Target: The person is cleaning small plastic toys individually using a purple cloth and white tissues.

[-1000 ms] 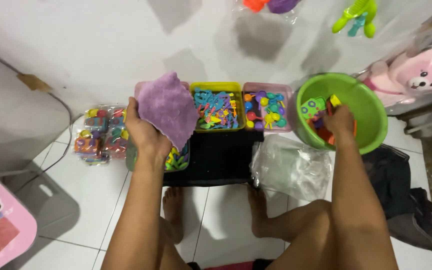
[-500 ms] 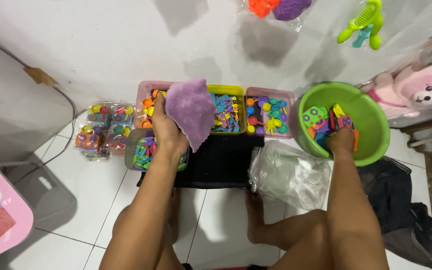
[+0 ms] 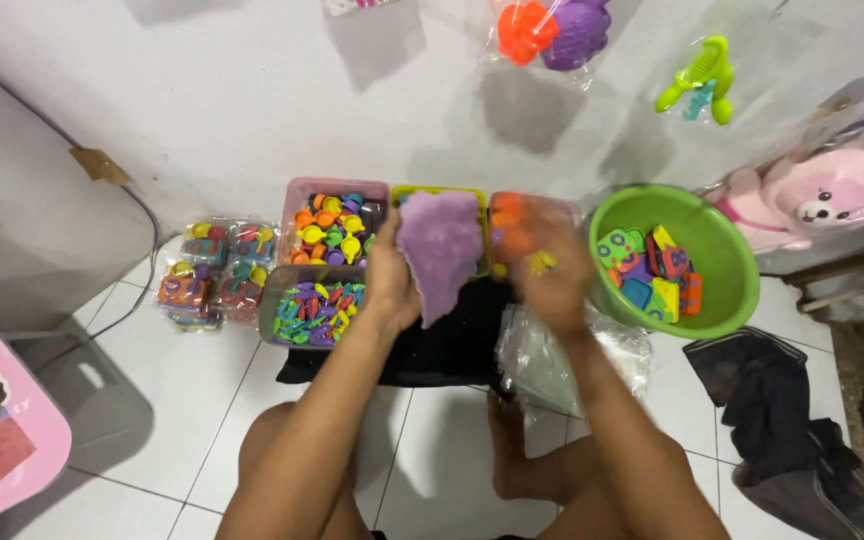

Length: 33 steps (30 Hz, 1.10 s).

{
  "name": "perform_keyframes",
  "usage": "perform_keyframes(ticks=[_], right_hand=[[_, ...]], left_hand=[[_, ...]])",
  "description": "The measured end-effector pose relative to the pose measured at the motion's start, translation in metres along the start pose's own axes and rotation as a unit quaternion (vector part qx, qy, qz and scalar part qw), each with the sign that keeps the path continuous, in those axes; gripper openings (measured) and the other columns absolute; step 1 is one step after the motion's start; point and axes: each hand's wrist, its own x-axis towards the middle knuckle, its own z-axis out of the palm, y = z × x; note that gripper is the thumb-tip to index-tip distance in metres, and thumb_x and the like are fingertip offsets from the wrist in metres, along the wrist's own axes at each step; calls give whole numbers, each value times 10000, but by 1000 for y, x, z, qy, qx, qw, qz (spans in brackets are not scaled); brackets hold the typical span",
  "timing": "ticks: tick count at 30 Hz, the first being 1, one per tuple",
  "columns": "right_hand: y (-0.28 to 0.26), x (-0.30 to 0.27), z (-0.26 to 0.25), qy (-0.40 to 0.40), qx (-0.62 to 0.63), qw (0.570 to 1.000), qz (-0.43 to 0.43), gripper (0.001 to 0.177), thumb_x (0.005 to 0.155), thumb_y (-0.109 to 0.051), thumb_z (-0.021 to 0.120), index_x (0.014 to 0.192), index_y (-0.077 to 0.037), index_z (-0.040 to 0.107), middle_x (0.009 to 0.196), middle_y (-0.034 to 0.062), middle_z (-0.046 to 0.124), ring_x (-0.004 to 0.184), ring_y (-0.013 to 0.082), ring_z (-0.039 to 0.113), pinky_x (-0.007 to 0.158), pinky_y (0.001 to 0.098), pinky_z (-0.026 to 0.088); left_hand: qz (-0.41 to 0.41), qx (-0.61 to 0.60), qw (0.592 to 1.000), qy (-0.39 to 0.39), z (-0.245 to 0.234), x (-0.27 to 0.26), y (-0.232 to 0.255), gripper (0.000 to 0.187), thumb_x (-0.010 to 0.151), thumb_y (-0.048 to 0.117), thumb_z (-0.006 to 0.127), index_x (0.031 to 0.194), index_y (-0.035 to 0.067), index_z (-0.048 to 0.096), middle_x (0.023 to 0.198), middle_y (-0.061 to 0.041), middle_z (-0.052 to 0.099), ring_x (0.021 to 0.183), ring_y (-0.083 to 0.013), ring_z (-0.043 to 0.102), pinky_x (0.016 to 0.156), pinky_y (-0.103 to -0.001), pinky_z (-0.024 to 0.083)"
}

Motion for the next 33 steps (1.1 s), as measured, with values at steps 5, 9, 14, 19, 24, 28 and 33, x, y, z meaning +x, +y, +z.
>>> perform_keyframes(ticks=[5, 9, 14, 19, 24, 28, 33], right_hand=[[79, -47, 1, -244, -151, 945, -155, 296, 934, -124, 750, 1229, -118, 756, 1564, 180, 491, 1462, 380, 429, 1251, 462, 264], [94, -37, -8, -218, -92, 966, -101, 208, 931, -70, 753, 1133, -97, 790, 1593, 203, 446, 1452, 359, 447, 1258, 419, 249], [68, -50, -1, -257, -110, 947, -160, 161, 904, -137, 764, 1061, -128, 800, 1509, 190, 555, 1399, 382, 521, 1229, 473, 308], [75, -31, -10, -257, -104, 947, -161, 158, 917, -140, 762, 1067, -100, 791, 1575, 240, 460, 1437, 445, 453, 1223, 511, 309], [73, -44, -16, -282, -65, 951, -113, 166, 875, -100, 766, 1037, -89, 798, 1537, 214, 514, 1421, 379, 479, 1192, 466, 374], [38, -37, -11, -164, -100, 978, -77, 396, 827, -167, 827, 1205, -78, 746, 1344, 171, 671, 1360, 348, 572, 1145, 430, 447], [91, -36, -26, -125, 88, 932, 328, 358, 968, -256, 747, 1210, 3, 698, 1043, 91, 715, 959, 178, 664, 936, 377, 549]], left_hand=[[-59, -13, 997, -46, 2, -1, -15, 482, 961, 511, 536, 1148, 101, 709, 1026, -112, 747, 780, -256, 723, 606, -296, 582], [-54, -4, 996, -69, 5, -15, -16, 398, 973, 418, 582, 1117, 64, 691, 994, -150, 730, 803, -295, 703, 698, -388, 590], [-61, 5, 994, -86, -9, 0, -25, 492, 970, 529, 534, 1134, 101, 714, 1041, -119, 747, 774, -261, 711, 596, -305, 578], [-3, 6, 997, -77, 20, -25, -19, 416, 957, 436, 629, 1120, 57, 686, 977, -139, 730, 745, -249, 691, 612, -316, 575], [46, 131, 990, -38, -7, 2, -41, 223, 904, 162, 750, 1034, -10, 693, 844, -120, 716, 648, -241, 679, 519, -338, 556], [94, 130, 987, 3, -17, 7, -37, 310, 891, 50, 742, 1183, -41, 687, 1041, -172, 742, 880, -273, 719, 721, -418, 589], [123, 137, 982, -34, -15, 2, -32, 423, 779, -23, 821, 1187, 12, 716, 1039, -127, 751, 920, -273, 729, 791, -409, 602]])
